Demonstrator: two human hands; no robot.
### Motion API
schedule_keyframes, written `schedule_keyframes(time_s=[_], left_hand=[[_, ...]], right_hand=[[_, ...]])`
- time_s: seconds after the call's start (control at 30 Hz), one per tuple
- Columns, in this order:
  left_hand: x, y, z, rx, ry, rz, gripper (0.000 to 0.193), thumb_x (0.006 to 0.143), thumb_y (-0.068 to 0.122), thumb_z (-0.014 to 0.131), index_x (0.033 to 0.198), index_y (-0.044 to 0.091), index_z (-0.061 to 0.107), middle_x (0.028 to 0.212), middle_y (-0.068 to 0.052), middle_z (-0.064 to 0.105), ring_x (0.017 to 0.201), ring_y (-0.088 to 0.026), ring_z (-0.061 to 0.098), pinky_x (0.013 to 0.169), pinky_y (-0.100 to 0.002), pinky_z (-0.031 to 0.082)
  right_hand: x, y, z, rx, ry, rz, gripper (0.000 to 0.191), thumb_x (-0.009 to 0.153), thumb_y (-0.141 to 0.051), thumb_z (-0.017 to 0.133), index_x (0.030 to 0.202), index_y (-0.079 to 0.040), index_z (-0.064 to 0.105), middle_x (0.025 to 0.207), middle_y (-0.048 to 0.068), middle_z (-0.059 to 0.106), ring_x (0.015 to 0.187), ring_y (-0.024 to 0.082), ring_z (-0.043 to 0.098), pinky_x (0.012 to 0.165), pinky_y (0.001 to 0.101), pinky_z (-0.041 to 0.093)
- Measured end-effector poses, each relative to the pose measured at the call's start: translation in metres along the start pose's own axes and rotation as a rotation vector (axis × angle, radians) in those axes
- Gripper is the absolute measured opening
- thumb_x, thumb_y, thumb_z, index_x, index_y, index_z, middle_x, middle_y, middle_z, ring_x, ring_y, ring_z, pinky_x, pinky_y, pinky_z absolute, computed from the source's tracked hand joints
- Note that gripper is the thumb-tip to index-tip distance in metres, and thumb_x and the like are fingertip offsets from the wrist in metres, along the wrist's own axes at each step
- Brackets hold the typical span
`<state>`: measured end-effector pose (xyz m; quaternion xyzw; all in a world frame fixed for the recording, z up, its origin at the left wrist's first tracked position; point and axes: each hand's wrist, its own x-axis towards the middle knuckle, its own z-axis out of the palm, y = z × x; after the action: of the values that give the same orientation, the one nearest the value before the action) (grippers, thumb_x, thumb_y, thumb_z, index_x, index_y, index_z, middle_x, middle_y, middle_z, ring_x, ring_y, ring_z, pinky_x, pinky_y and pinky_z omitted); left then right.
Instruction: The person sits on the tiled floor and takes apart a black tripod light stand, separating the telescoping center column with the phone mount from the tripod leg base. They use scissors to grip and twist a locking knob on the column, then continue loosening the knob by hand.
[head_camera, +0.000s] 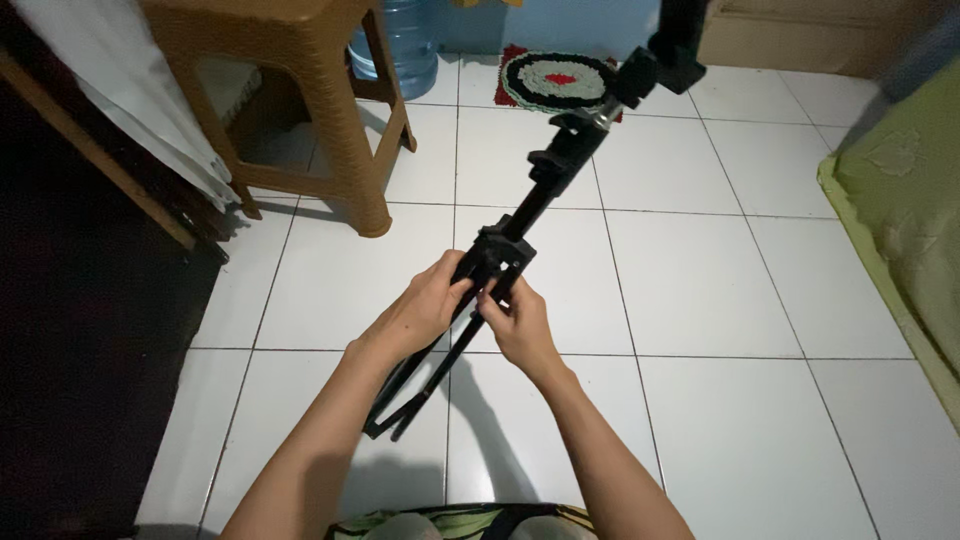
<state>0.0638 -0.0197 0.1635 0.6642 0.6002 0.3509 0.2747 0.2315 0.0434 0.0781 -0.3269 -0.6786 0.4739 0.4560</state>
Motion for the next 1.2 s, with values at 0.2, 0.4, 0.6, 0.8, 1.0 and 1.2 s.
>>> schedule_keyframes(time_s=[0.2,0.4,0.6,0.8,1.0,1.2], left_hand=[[0.006,0.003,0.005,-0.007,-0.026,0.042,0.021,0.104,0.020,0.049,0.117,0.005,0.044,0.098,-0.027,0.067,0.091,-0.048,0.064,0.075,-0.053,0.048],[0.005,0.006,0.007,-0.052,-0.002,-0.001,0.021,0.105,0.022,0.047,0.115,0.003,0.045,0.086,-0.023,0.069,0.080,-0.037,0.069,0.070,-0.049,0.050],[0.010,0.005,0.006,-0.196,0.227,0.058,0.023,0.106,0.022,0.048,0.107,0.000,0.055,0.068,-0.017,0.061,0.061,-0.026,0.062,0.058,-0.041,0.049],[0.016,0.010,0.020,-0.161,0.242,0.221,0.029,0.107,0.027,0.047,0.102,-0.001,0.053,0.064,-0.015,0.055,0.057,-0.019,0.055,0.054,-0.037,0.048],[0.012,0.014,0.013,-0.081,0.103,0.139,0.039,0.108,0.035,0.050,0.090,0.001,0.053,0.056,-0.016,0.051,0.051,-0.021,0.048,0.049,-0.038,0.043],[0.011,0.019,0.006,-0.070,0.141,0.112,0.034,0.104,0.039,0.051,0.095,0.007,0.058,0.054,-0.013,0.058,0.047,-0.021,0.056,0.047,-0.038,0.044]], right_hand=[[0.000,0.013,-0.015,-0.011,-0.033,0.021,0.005,0.095,-0.004,0.061,0.094,-0.003,0.056,0.082,0.001,0.060,0.075,0.010,0.060,0.066,0.0281,0.055],[-0.005,-0.016,-0.019,0.083,-0.082,0.063,0.007,0.096,-0.005,0.061,0.100,-0.005,0.055,0.084,0.003,0.059,0.075,0.012,0.062,0.067,0.0283,0.055],[-0.003,-0.045,-0.015,0.864,0.045,0.134,0.029,0.102,-0.038,0.046,0.106,-0.011,0.054,0.104,0.003,0.065,0.096,0.012,0.067,0.087,0.0306,0.060],[0.014,-0.005,0.043,0.877,0.304,0.137,0.022,0.109,-0.029,0.055,0.110,-0.007,0.060,0.094,0.000,0.058,0.082,0.011,0.059,0.067,0.0264,0.051],[0.026,0.019,0.039,0.727,0.430,-0.019,0.020,0.105,-0.029,0.053,0.108,-0.010,0.058,0.092,-0.003,0.057,0.081,0.008,0.057,0.066,0.0233,0.049],[0.024,-0.001,0.009,0.568,0.274,0.040,0.038,0.110,-0.042,0.051,0.111,-0.006,0.060,0.089,0.001,0.056,0.078,0.012,0.055,0.065,0.0272,0.047]])
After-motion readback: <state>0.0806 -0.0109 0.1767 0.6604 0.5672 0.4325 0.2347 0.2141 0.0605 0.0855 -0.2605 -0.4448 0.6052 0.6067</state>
